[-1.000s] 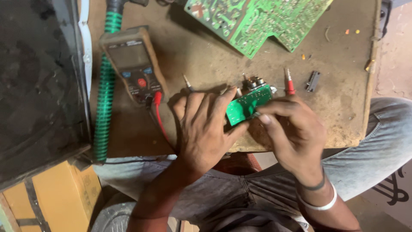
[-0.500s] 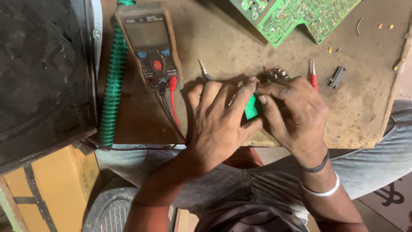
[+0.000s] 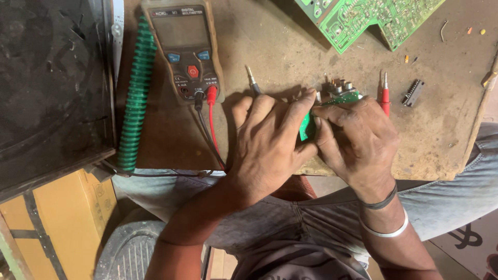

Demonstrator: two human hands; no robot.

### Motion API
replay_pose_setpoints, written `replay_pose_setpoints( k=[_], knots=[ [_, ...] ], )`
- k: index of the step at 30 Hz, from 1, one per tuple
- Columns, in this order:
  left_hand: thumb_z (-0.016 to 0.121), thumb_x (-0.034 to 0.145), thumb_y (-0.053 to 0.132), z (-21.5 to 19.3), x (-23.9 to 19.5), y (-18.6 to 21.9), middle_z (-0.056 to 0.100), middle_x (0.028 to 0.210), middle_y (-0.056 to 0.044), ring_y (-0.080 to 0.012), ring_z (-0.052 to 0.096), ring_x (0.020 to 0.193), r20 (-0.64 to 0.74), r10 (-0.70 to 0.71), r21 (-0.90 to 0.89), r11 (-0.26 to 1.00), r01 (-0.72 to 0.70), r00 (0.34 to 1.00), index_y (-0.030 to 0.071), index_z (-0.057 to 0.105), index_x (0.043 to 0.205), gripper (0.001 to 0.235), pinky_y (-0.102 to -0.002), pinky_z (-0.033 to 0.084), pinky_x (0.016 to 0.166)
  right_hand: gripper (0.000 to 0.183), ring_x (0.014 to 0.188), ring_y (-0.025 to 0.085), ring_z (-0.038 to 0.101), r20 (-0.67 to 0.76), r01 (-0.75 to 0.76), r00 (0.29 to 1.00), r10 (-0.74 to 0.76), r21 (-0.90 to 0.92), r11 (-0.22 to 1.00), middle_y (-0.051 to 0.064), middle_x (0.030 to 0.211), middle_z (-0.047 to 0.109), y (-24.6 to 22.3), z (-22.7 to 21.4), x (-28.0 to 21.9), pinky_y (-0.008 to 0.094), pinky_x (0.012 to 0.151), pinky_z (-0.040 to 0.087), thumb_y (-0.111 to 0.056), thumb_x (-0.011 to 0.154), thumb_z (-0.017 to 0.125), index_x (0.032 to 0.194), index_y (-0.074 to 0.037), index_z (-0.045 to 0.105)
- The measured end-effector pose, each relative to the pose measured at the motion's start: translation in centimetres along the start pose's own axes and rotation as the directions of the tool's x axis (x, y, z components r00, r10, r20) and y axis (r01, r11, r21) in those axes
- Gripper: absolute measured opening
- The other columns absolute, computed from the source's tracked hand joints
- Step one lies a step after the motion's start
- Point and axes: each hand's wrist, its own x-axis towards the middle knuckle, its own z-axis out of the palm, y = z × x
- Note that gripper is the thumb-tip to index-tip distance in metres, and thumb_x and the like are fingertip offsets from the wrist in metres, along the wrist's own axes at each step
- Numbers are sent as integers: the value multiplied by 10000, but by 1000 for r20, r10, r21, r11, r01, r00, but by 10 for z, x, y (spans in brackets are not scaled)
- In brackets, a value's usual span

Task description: The person sits on the floor and uses a multimeter to test points on a small green circuit board. They then use a small white block to scrape or clean the board's surface repeatedly, flipping the board over to work on both sides.

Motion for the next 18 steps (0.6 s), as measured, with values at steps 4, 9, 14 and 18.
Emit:
replay_pose_setpoints(
  k=[4,9,14,18],
  knots=[
    [859,849,251,3,0,-1,681,1075,-27,-209,580,1081,-7,-11,-23,1000,11,1000,45,550,1431,690,-449,350,1035,171,863,263,641,1,15,1000,-15,5,1000,103,995,695,0,1,-1,349,755,519,-44,951,799,1097,-44,710],
    [882,807,307,4,-1,-2,701,1110,-35,-204,589,1081,-20,-6,-38,999,5,1000,45,558,1425,746,-456,348,1033,124,831,201,664,-75,-34,996,41,94,995,109,1028,719,7,2,-8,300,730,525,-17,998,770,1108,-14,713],
    [878,828,338,1,2,2,715,1199,-80,-225,576,1025,-68,4,-26,1000,-6,998,50,567,1376,692,-450,353,992,72,850,97,654,-244,-256,877,414,492,832,61,1004,705,14,-2,-20,222,777,513,4,1059,734,1120,20,700],
    [862,891,374,-3,5,3,677,1051,-31,-214,571,1028,-40,23,20,1000,-22,999,61,557,1437,699,-467,351,1029,64,919,112,655,-232,-284,863,449,513,810,78,1037,709,16,-3,-26,220,858,521,14,1081,730,1129,39,695]
  ],
)
